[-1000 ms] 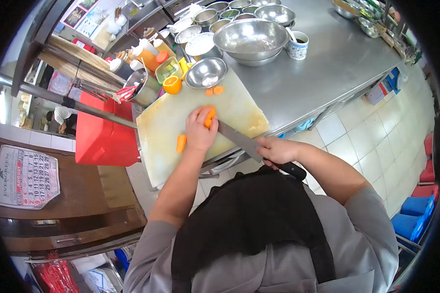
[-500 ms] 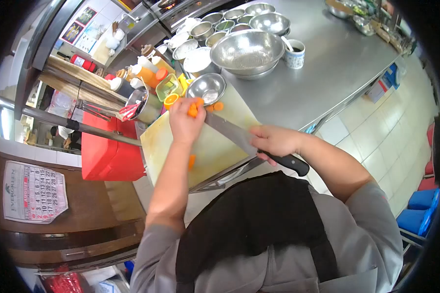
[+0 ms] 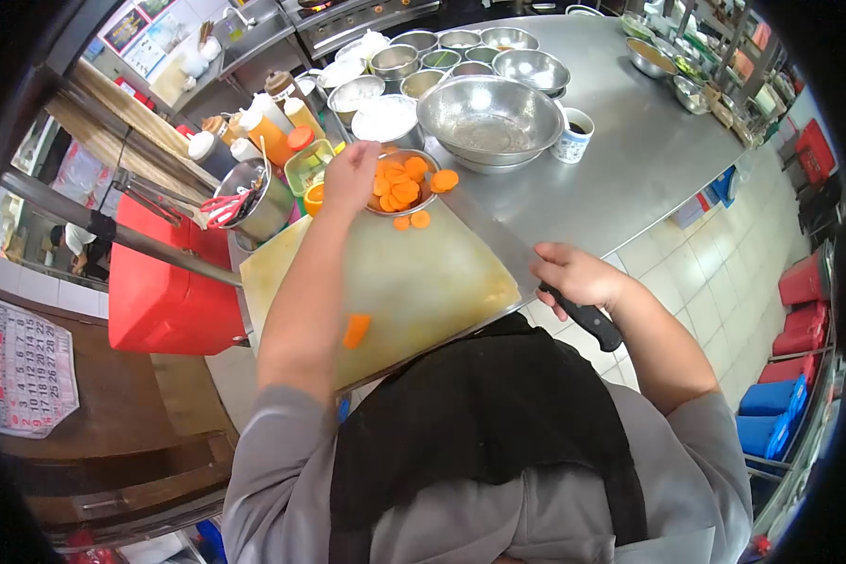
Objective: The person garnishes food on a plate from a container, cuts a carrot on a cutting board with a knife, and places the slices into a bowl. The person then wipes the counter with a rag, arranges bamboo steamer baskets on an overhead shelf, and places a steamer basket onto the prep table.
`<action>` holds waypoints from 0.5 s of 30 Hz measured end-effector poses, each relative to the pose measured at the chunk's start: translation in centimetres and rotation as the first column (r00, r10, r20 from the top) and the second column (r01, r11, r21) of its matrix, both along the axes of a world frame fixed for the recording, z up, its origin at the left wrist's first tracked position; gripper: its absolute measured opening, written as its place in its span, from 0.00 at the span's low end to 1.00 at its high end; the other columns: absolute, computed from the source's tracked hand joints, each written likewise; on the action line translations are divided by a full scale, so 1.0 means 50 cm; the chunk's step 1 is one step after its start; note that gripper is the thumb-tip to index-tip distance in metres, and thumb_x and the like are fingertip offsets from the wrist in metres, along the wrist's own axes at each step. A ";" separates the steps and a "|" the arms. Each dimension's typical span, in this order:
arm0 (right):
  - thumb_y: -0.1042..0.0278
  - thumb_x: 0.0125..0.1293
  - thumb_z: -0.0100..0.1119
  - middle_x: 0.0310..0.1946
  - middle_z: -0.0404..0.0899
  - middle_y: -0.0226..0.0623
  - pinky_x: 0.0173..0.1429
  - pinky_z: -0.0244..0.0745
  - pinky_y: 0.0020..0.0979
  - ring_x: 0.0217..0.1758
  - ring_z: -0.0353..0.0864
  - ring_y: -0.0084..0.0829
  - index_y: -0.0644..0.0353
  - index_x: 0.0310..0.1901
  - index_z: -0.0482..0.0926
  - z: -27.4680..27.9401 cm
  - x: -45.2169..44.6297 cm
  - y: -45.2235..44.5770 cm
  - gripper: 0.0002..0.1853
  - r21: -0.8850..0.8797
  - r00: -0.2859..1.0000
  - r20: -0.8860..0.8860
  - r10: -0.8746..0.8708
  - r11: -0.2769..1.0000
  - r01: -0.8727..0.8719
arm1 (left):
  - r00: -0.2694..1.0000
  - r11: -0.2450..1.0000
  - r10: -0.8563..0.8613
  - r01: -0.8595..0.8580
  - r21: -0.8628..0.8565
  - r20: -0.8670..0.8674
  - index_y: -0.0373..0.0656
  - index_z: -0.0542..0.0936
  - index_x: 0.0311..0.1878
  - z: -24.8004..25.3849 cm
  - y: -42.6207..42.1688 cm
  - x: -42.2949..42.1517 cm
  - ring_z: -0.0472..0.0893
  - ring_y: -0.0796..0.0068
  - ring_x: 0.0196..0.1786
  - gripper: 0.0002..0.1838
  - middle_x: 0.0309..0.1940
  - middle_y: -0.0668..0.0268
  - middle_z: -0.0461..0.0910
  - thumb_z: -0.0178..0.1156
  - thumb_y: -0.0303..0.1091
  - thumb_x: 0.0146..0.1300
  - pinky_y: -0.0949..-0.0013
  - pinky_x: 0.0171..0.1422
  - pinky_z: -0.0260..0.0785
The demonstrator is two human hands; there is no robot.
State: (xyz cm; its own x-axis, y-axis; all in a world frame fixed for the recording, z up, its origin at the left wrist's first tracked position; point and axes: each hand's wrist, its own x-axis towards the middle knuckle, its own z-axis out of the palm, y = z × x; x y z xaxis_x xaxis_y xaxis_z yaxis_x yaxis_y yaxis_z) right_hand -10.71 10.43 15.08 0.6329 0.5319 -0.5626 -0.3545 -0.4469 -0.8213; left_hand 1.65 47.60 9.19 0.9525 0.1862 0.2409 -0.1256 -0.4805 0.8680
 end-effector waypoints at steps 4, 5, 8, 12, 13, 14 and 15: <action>0.62 0.78 0.47 0.23 0.74 0.33 0.24 0.72 0.30 0.17 0.76 0.28 0.63 0.54 0.70 0.017 0.018 0.048 0.13 0.026 0.997 -0.082 -0.005 1.000 0.007 | 0.961 0.959 -0.243 0.218 0.178 0.131 0.40 0.86 0.52 -0.019 -0.010 -0.022 0.85 0.62 0.49 0.21 0.44 0.57 0.87 0.66 0.49 0.67 0.60 0.56 0.75; 0.62 0.78 0.47 0.22 0.74 0.33 0.24 0.72 0.30 0.17 0.76 0.28 0.63 0.54 0.71 0.028 0.020 0.059 0.13 0.034 0.994 -0.101 -0.031 0.999 0.035 | 0.957 0.925 -0.248 0.190 0.328 0.147 0.41 0.86 0.52 -0.026 -0.015 -0.028 0.85 0.61 0.49 0.20 0.45 0.58 0.87 0.67 0.48 0.67 0.60 0.57 0.75; 0.63 0.78 0.47 0.22 0.73 0.33 0.24 0.72 0.29 0.18 0.75 0.28 0.62 0.53 0.71 0.059 0.013 0.069 0.12 0.026 0.991 -0.130 -0.039 0.999 0.043 | 0.967 0.811 -0.192 0.059 0.583 0.169 0.43 0.86 0.52 -0.009 -0.034 -0.063 0.83 0.57 0.51 0.18 0.46 0.57 0.85 0.68 0.45 0.66 0.58 0.58 0.75; 0.64 0.80 0.42 0.23 0.73 0.32 0.25 0.73 0.29 0.19 0.75 0.27 0.62 0.51 0.72 0.076 0.014 0.013 0.12 -0.059 0.990 -0.062 0.130 0.989 -0.134 | 0.994 0.841 0.085 -0.111 0.529 0.073 0.44 0.86 0.51 -0.024 0.004 -0.061 0.82 0.51 0.53 0.16 0.47 0.55 0.85 0.66 0.43 0.65 0.55 0.60 0.74; 0.64 0.80 0.42 0.24 0.73 0.32 0.25 0.73 0.30 0.19 0.75 0.27 0.62 0.50 0.71 0.069 0.019 -0.001 0.11 -0.061 0.988 -0.050 0.145 0.987 -0.148 | 0.988 0.843 0.154 -0.141 0.518 0.018 0.44 0.86 0.51 -0.016 0.005 -0.071 0.82 0.52 0.53 0.16 0.46 0.55 0.85 0.65 0.43 0.66 0.55 0.60 0.74; 0.64 0.80 0.42 0.24 0.73 0.32 0.25 0.73 0.30 0.19 0.75 0.27 0.62 0.49 0.71 0.060 0.024 -0.015 0.11 -0.061 0.986 -0.043 0.161 0.985 -0.163 | 0.986 0.826 0.164 -0.143 0.545 0.010 0.43 0.85 0.51 -0.008 0.002 -0.077 0.82 0.51 0.53 0.16 0.47 0.54 0.85 0.65 0.43 0.66 0.55 0.60 0.75; 0.63 0.81 0.43 0.24 0.73 0.30 0.26 0.74 0.27 0.20 0.74 0.24 0.60 0.46 0.71 0.048 0.033 -0.027 0.10 -0.054 0.984 -0.035 0.175 0.983 -0.177 | 0.984 0.807 0.176 -0.144 0.572 -0.001 0.42 0.85 0.51 0.000 -0.002 -0.082 0.83 0.51 0.54 0.16 0.47 0.54 0.85 0.65 0.43 0.67 0.55 0.60 0.75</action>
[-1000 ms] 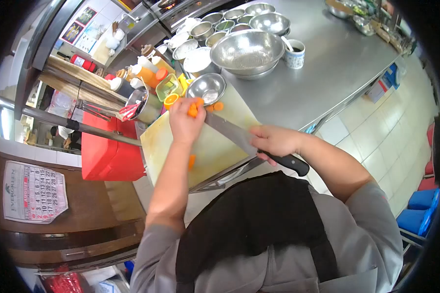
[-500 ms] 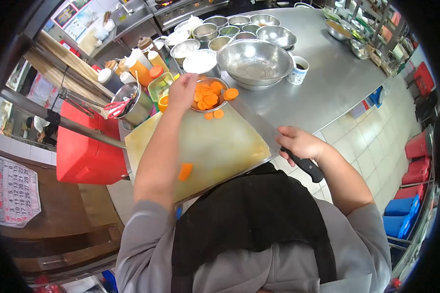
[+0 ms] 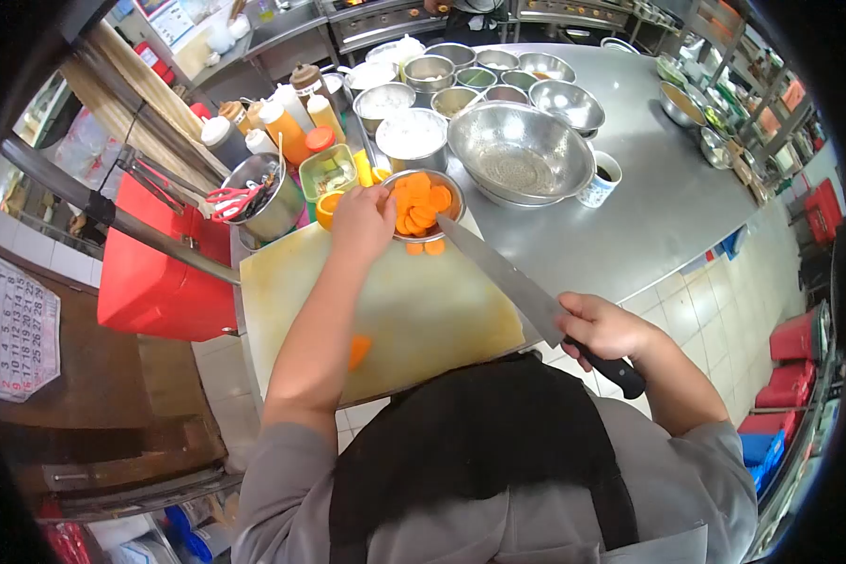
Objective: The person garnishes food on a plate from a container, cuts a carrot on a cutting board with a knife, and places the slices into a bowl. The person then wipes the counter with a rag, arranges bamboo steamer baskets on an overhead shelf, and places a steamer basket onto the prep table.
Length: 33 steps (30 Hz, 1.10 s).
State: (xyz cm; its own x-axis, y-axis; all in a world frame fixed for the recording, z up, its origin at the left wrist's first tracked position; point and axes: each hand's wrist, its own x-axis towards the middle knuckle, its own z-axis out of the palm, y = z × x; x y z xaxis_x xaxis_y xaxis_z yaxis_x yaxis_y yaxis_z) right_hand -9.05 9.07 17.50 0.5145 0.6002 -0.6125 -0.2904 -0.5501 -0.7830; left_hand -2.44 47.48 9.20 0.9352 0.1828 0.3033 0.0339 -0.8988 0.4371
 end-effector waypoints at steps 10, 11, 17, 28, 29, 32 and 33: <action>0.66 0.79 0.46 0.24 0.75 0.31 0.26 0.75 0.28 0.21 0.75 0.24 0.62 0.45 0.70 -0.062 0.156 -0.172 0.08 0.116 0.980 -0.023 0.196 0.974 -0.192 | 0.897 0.901 0.410 -0.427 -0.081 -0.166 0.37 0.82 0.59 -0.063 0.011 0.000 0.88 0.54 0.42 0.25 0.40 0.47 0.88 0.64 0.47 0.67 0.57 0.49 0.79; 0.66 0.79 0.46 0.24 0.75 0.31 0.26 0.75 0.28 0.21 0.75 0.23 0.61 0.45 0.70 -0.075 0.179 -0.187 0.08 0.137 0.975 -0.027 0.220 0.967 -0.215 | 0.867 0.872 0.462 -0.483 -0.083 -0.185 0.37 0.82 0.58 -0.054 0.009 -0.017 0.88 0.55 0.41 0.24 0.39 0.48 0.88 0.63 0.47 0.68 0.58 0.48 0.79; 0.68 0.77 0.51 0.25 0.75 0.30 0.28 0.73 0.28 0.24 0.75 0.23 0.62 0.49 0.71 -0.115 0.265 -0.204 0.07 0.083 0.899 0.005 0.438 0.896 -0.436 | 0.730 0.732 0.662 -0.678 -0.066 -0.169 0.38 0.81 0.62 0.033 -0.021 -0.282 0.88 0.58 0.45 0.23 0.41 0.52 0.88 0.57 0.44 0.72 0.61 0.52 0.78; 0.63 0.73 0.56 0.29 0.79 0.50 0.40 0.74 0.43 0.32 0.80 0.45 0.64 0.45 0.72 -0.203 0.275 -0.108 0.12 -0.107 0.624 0.430 0.652 0.723 -0.682 | 0.753 0.759 0.651 -0.650 0.046 -0.095 0.42 0.86 0.54 -0.070 -0.228 -0.440 0.79 0.50 0.57 0.17 0.51 0.54 0.82 0.65 0.36 0.63 0.57 0.65 0.72; 0.63 0.73 0.56 0.30 0.79 0.52 0.41 0.74 0.45 0.34 0.80 0.49 0.64 0.45 0.71 -0.203 0.268 -0.102 0.12 -0.148 0.582 0.472 0.662 0.710 -0.688 | 0.784 0.787 0.612 -0.617 -0.014 -0.109 0.41 0.86 0.54 -0.077 -0.252 -0.427 0.78 0.51 0.56 0.17 0.49 0.55 0.81 0.66 0.35 0.63 0.57 0.64 0.72; 0.63 0.73 0.54 0.33 0.80 0.58 0.43 0.73 0.50 0.37 0.80 0.59 0.62 0.47 0.71 -0.176 0.234 -0.081 0.11 -0.308 0.472 0.522 0.711 0.673 -0.673 | 0.870 0.870 0.485 -0.490 -0.059 -0.085 0.41 0.86 0.53 -0.079 -0.317 -0.392 0.79 0.51 0.53 0.17 0.46 0.55 0.81 0.66 0.34 0.62 0.56 0.62 0.72; 0.63 0.73 0.54 0.34 0.80 0.60 0.44 0.73 0.52 0.39 0.79 0.61 0.62 0.48 0.71 -0.167 0.221 -0.073 0.11 -0.361 0.439 0.526 0.728 0.659 -0.660 | 0.887 0.885 0.458 -0.461 -0.058 -0.068 0.40 0.85 0.53 -0.079 -0.330 -0.385 0.79 0.51 0.51 0.17 0.45 0.54 0.81 0.67 0.34 0.61 0.55 0.60 0.73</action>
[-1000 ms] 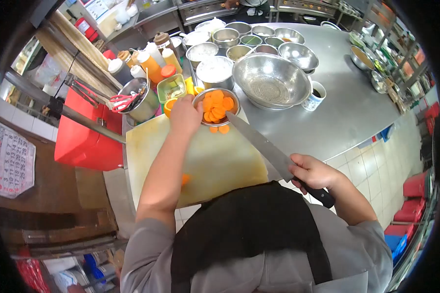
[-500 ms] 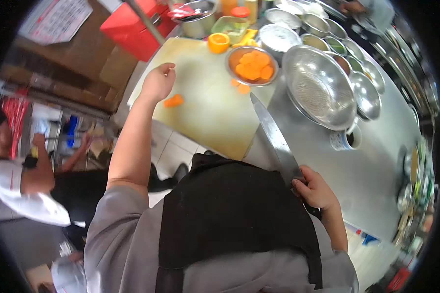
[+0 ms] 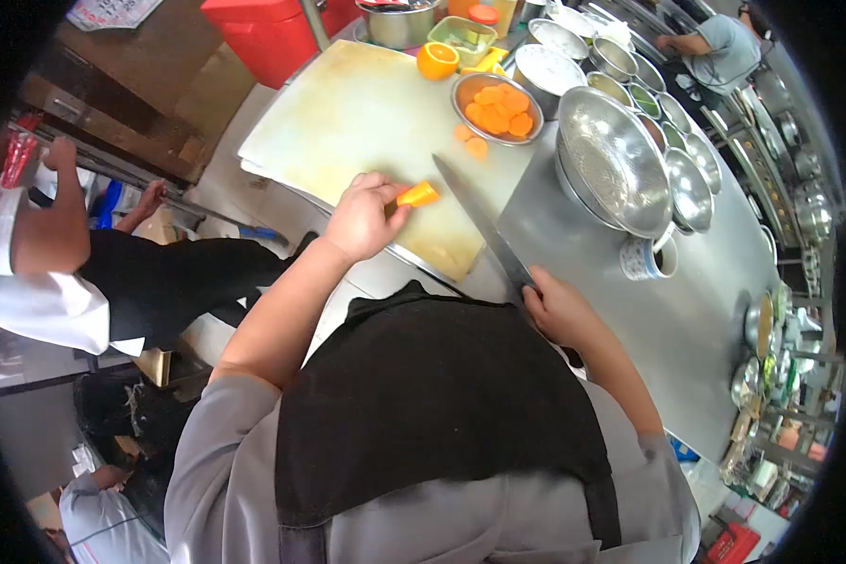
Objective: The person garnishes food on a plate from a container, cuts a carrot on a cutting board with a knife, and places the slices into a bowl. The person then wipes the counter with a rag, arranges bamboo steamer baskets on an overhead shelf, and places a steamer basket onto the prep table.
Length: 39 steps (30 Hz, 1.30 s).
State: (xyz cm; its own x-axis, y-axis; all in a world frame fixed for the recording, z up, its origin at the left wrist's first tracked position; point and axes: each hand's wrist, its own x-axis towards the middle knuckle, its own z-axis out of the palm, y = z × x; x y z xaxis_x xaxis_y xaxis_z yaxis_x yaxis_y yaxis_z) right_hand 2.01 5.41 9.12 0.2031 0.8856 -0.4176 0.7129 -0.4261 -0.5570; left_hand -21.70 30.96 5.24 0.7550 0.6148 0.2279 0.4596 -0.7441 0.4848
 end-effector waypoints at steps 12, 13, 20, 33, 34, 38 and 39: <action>0.64 0.73 0.51 0.35 0.82 0.61 0.48 0.75 0.57 0.42 0.81 0.64 0.62 0.54 0.70 -0.004 -0.093 0.005 0.14 -0.016 0.965 0.245 -0.094 0.995 0.101 | 0.933 0.997 0.028 -0.052 0.058 0.359 0.41 0.81 0.48 -0.060 -0.023 0.045 0.80 0.51 0.49 0.17 0.42 0.56 0.81 0.72 0.33 0.55 0.54 0.56 0.73; 0.64 0.73 0.51 0.35 0.82 0.61 0.48 0.75 0.56 0.42 0.81 0.63 0.63 0.54 0.70 -0.007 -0.089 0.000 0.14 -0.005 0.968 0.233 -0.096 0.995 0.100 | 0.931 0.995 0.034 -0.064 0.071 0.364 0.41 0.81 0.48 -0.054 -0.021 0.043 0.80 0.51 0.49 0.18 0.42 0.56 0.81 0.72 0.33 0.55 0.55 0.56 0.73; 0.65 0.72 0.51 0.33 0.81 0.62 0.47 0.74 0.57 0.40 0.81 0.65 0.62 0.52 0.70 -0.015 -0.018 -0.008 0.13 0.109 0.988 0.154 -0.010 0.994 -0.007 | 0.937 0.998 0.050 -0.057 0.012 0.345 0.40 0.80 0.49 -0.046 -0.019 0.045 0.80 0.52 0.47 0.19 0.41 0.56 0.80 0.71 0.34 0.55 0.56 0.57 0.73; 0.63 0.74 0.51 0.31 0.82 0.59 0.44 0.74 0.57 0.37 0.82 0.61 0.61 0.54 0.71 -0.005 0.038 0.054 0.13 0.171 0.989 0.123 0.082 0.980 -0.102 | 0.932 0.990 0.129 -0.143 0.017 0.339 0.41 0.79 0.44 -0.055 -0.042 0.085 0.79 0.50 0.49 0.15 0.41 0.56 0.80 0.68 0.32 0.55 0.53 0.57 0.73; 0.64 0.74 0.51 0.32 0.82 0.59 0.44 0.74 0.57 0.37 0.82 0.61 0.61 0.54 0.71 0.005 0.028 0.056 0.13 0.178 0.985 0.147 0.089 0.977 -0.115 | 0.938 0.992 0.119 -0.128 0.006 0.325 0.41 0.79 0.44 -0.053 -0.042 0.085 0.79 0.50 0.49 0.14 0.41 0.56 0.79 0.68 0.32 0.54 0.54 0.57 0.73; 0.65 0.72 0.52 0.32 0.83 0.56 0.43 0.75 0.57 0.37 0.83 0.60 0.61 0.53 0.70 0.035 0.010 0.082 0.13 0.154 0.964 0.230 0.134 0.973 -0.172 | 0.938 0.993 0.073 -0.101 0.067 0.339 0.42 0.79 0.44 -0.062 -0.038 0.082 0.79 0.51 0.49 0.14 0.42 0.57 0.79 0.67 0.31 0.54 0.55 0.57 0.73; 0.65 0.72 0.52 0.32 0.83 0.56 0.43 0.75 0.57 0.37 0.83 0.60 0.61 0.53 0.70 0.037 0.006 0.088 0.13 0.136 0.960 0.238 0.149 0.973 -0.184 | 0.937 0.993 0.062 -0.092 0.072 0.344 0.42 0.79 0.44 -0.058 -0.037 0.082 0.79 0.52 0.50 0.14 0.42 0.58 0.79 0.67 0.31 0.54 0.55 0.57 0.73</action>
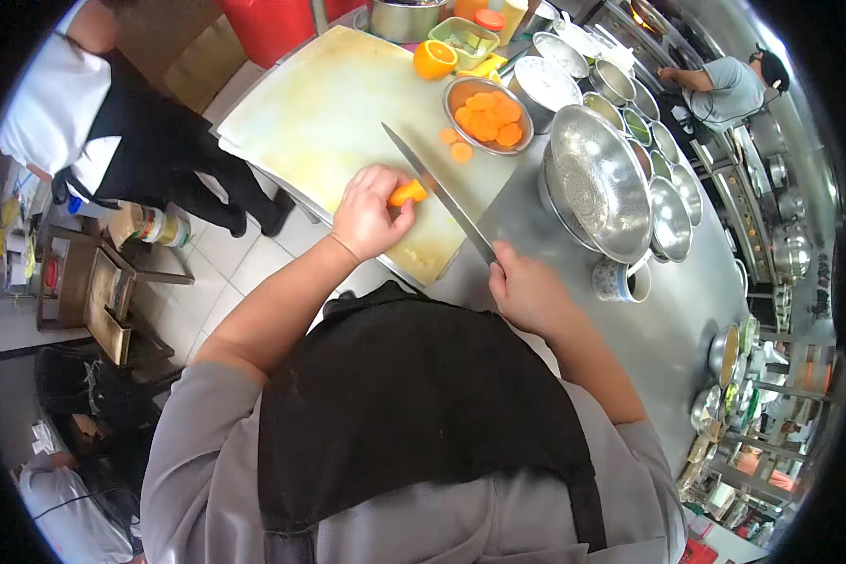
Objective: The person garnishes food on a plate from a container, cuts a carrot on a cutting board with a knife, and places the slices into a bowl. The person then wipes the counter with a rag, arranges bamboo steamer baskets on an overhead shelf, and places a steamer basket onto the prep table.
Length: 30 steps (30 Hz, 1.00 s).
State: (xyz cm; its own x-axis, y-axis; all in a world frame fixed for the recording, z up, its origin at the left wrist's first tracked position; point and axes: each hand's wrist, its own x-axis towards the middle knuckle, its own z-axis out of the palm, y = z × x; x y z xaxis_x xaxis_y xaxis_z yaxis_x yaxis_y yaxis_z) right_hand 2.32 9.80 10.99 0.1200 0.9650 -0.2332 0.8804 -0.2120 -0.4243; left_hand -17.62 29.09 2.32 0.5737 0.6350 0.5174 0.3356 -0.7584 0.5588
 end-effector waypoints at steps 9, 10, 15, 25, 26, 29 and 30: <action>0.67 0.72 0.51 0.33 0.83 0.55 0.45 0.76 0.56 0.39 0.83 0.59 0.61 0.52 0.69 0.034 -0.014 0.027 0.12 -0.107 0.991 0.113 0.065 0.993 -0.053 | 1.000 1.000 -0.013 0.013 -0.010 0.008 0.41 0.78 0.46 -0.002 0.005 0.001 0.79 0.53 0.49 0.16 0.41 0.58 0.79 0.67 0.30 0.53 0.55 0.57 0.73; 0.67 0.72 0.51 0.33 0.83 0.55 0.45 0.76 0.56 0.39 0.83 0.59 0.61 0.52 0.69 0.038 -0.015 0.029 0.12 -0.109 0.991 0.114 0.063 0.993 -0.051 | 1.000 1.000 -0.019 0.019 -0.019 0.008 0.41 0.78 0.46 0.001 0.006 0.002 0.79 0.52 0.48 0.16 0.41 0.57 0.79 0.66 0.29 0.53 0.55 0.57 0.73; 0.68 0.72 0.51 0.33 0.83 0.56 0.45 0.76 0.56 0.39 0.84 0.59 0.63 0.51 0.69 0.060 -0.014 0.036 0.11 -0.192 0.988 0.130 0.082 0.980 -0.056 | 1.000 0.999 -0.012 0.012 -0.041 -0.007 0.43 0.79 0.47 -0.003 0.009 0.004 0.79 0.54 0.49 0.17 0.41 0.59 0.79 0.66 0.31 0.53 0.55 0.57 0.72; 0.67 0.73 0.48 0.36 0.84 0.57 0.47 0.76 0.55 0.42 0.84 0.59 0.64 0.49 0.69 0.055 -0.003 0.058 0.10 -0.314 0.990 0.090 0.110 0.946 -0.077 | 0.999 0.998 -0.036 0.037 -0.052 0.023 0.41 0.79 0.46 0.005 0.014 0.010 0.80 0.53 0.45 0.17 0.40 0.58 0.80 0.66 0.26 0.50 0.56 0.54 0.74; 0.66 0.74 0.48 0.36 0.84 0.57 0.47 0.77 0.55 0.42 0.84 0.59 0.64 0.49 0.69 0.054 -0.003 0.062 0.10 -0.322 0.991 0.072 0.109 0.943 -0.080 | 0.999 0.998 -0.034 0.035 -0.059 0.013 0.42 0.79 0.47 0.003 0.013 0.010 0.80 0.54 0.47 0.17 0.40 0.59 0.80 0.66 0.27 0.51 0.56 0.55 0.73; 0.66 0.74 0.46 0.37 0.84 0.58 0.48 0.77 0.55 0.43 0.84 0.60 0.64 0.49 0.69 0.038 -0.015 0.090 0.11 -0.361 0.999 0.016 0.048 0.932 -0.039 | 0.999 0.997 -0.033 0.032 -0.076 -0.008 0.43 0.79 0.49 -0.001 0.015 0.010 0.80 0.56 0.50 0.18 0.42 0.60 0.80 0.66 0.29 0.52 0.56 0.57 0.72; 0.65 0.74 0.46 0.37 0.84 0.58 0.49 0.76 0.56 0.43 0.84 0.61 0.64 0.49 0.69 0.029 -0.020 0.103 0.11 -0.376 1.000 -0.003 0.019 0.926 -0.019 | 0.999 0.996 -0.033 0.032 -0.079 -0.008 0.43 0.79 0.48 0.000 0.015 0.010 0.80 0.56 0.50 0.18 0.42 0.60 0.80 0.67 0.29 0.52 0.56 0.57 0.72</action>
State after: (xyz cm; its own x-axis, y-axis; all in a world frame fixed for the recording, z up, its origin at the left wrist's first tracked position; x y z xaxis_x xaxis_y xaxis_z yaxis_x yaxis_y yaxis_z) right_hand 1.31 14.93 12.47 0.1029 0.8083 -0.5796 0.8859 -0.3395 -0.3162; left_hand -17.12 29.85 2.34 0.5992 0.6546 0.4609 0.3167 -0.7226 0.6145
